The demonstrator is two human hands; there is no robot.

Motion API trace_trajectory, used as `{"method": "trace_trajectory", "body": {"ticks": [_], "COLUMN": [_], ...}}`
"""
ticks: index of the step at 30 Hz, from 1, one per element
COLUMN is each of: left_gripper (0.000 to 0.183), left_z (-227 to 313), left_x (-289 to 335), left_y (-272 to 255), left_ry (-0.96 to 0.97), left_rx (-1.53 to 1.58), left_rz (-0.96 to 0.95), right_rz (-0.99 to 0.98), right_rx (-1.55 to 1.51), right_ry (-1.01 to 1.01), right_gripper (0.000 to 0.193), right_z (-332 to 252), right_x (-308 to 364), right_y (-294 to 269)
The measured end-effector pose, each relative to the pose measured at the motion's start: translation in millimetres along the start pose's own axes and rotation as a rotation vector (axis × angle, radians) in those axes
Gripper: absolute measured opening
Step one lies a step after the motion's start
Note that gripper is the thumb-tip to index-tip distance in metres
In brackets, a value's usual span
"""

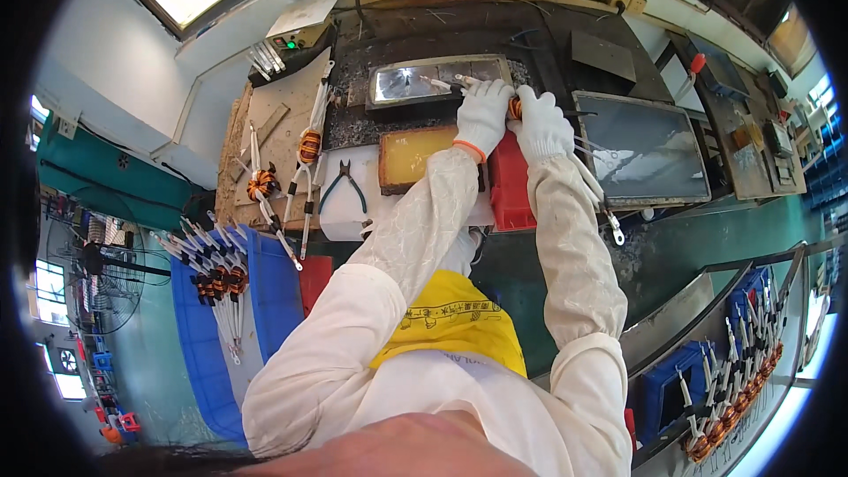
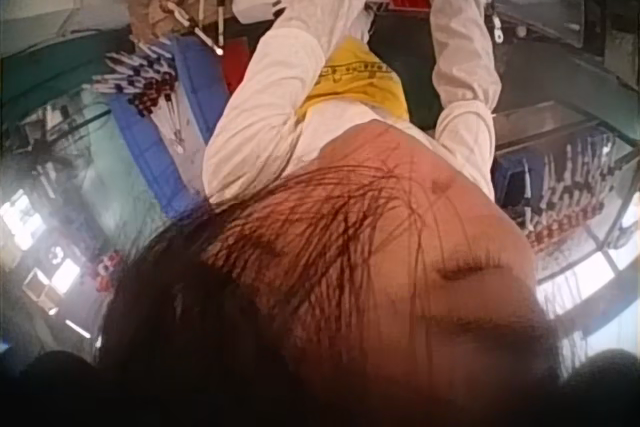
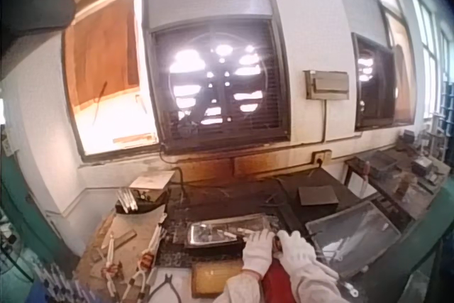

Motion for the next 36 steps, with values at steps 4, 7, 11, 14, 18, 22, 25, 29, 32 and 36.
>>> {"method": "trace_trajectory", "body": {"ticks": [4, 7, 11, 14, 18, 22, 25, 29, 32, 36], "left_gripper": [0.021, 0.020, 0.020, 0.020, 0.021, 0.021, 0.021, 0.021, 0.021, 0.022], "left_z": [-0.7, -1.7, -1.5, -1.9, -1.7, -2.9, -3.7, -5.8, -9.0, -8.7], "left_x": [3.6, 5.1, 3.8, 3.9, 4.3, 4.8, 4.0, 2.4, 1.1, 1.7], "left_y": [-4.5, -5.2, -1.9, -0.9, 0.5, 0.8, 2.7, 5.2, 9.1, 9.8], "left_ry": [0.029, 0.048, 0.041, 0.034, 0.027, 0.018, 0.007, 0.006, -0.018, -0.014], "left_rx": [0.016, 0.012, 0.006, 0.020, 0.021, -0.003, 0.014, 0.042, 0.063, 0.077], "left_rz": [0.118, 0.186, 0.159, 0.138, 0.118, 0.132, 0.114, 0.099, 0.084, 0.090], "right_rz": [-0.037, 0.010, 0.054, 0.054, 0.027, -0.049, -0.057, -0.092, -0.104, -0.103], "right_rx": [-0.001, 0.017, 0.033, 0.037, 0.055, 0.026, 0.028, 0.030, 0.035, 0.045], "right_ry": [0.018, -0.008, -0.021, -0.033, -0.007, 0.025, 0.027, 0.032, 0.041, 0.034], "right_gripper": [0.055, 0.053, 0.050, 0.049, 0.049, 0.054, 0.053, 0.052, 0.050, 0.050], "right_z": [-1.3, -2.1, -1.8, -0.3, -0.6, -1.4, -1.4, -3.5, -5.5, -4.4], "right_x": [-0.4, -1.3, -1.9, -4.0, -6.0, -8.8, -9.9, -12.7, -13.9, -15.5], "right_y": [0.4, 1.7, -0.4, 3.3, 3.5, 5.1, 5.2, 2.4, 1.5, 2.8]}}
Point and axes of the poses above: each hand's wrist, its own x-axis away from the middle knuckle, its own y-axis out of the palm, z = x × y, the point moved 8 cm from there along -x, towards the middle knuckle, and after that the axes turned 7 degrees about -z, right-handed, at the moved point
